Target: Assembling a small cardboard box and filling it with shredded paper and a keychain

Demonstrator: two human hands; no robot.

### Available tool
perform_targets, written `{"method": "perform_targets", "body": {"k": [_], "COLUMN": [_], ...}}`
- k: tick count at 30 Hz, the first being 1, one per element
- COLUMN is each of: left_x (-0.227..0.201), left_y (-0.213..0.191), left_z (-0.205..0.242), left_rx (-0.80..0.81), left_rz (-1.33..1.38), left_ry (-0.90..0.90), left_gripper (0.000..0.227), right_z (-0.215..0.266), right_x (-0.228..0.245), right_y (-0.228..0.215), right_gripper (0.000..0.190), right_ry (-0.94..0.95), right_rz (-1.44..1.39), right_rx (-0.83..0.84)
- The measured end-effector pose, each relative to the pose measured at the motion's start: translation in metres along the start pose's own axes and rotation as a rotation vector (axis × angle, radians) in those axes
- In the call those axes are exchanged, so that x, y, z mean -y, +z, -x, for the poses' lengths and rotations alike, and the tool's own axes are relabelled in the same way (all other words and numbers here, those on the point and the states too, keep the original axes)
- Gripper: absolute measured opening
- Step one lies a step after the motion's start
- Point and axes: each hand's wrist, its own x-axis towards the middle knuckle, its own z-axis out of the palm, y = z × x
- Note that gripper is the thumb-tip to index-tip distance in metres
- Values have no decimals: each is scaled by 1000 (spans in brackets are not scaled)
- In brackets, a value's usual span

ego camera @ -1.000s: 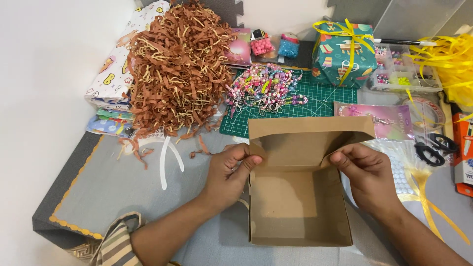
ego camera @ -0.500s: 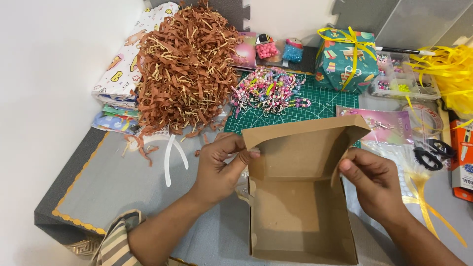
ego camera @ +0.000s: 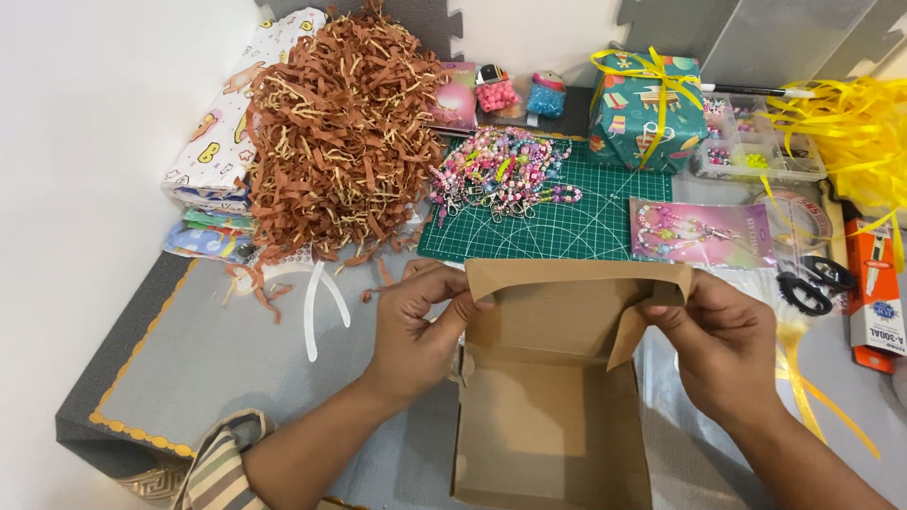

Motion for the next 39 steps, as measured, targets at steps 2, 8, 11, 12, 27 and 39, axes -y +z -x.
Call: {"method": "perform_targets", "body": {"k": [2,8,11,12,27,39], "left_x": [3,10,8,5,55,-3], "left_y": [-1,-7,-9,-10,-1,-12], "left_z": [-1,-6,-10,-13,-9,-15], "left_rx": [-26,-99,-17,77,118,109], "left_rz": [23,110,133,125,-11,5], "left_ry": [-4,-61,-109,-161,-189,-86], "left_gripper": [8,17,21,23,26,11], "right_z": [-5,-9,-14,-16,-24,-20], "right_x": [0,-3,-4,-7,-5,-12], "right_y": [7,29,23,17,18,15], "right_gripper": [11,8,16,26,14,21], "right_ry": [32,134,72,130,231,217], "right_rz": [48,66,99,171,30,28], "right_rx": [27,144,107,92,120,175]}}
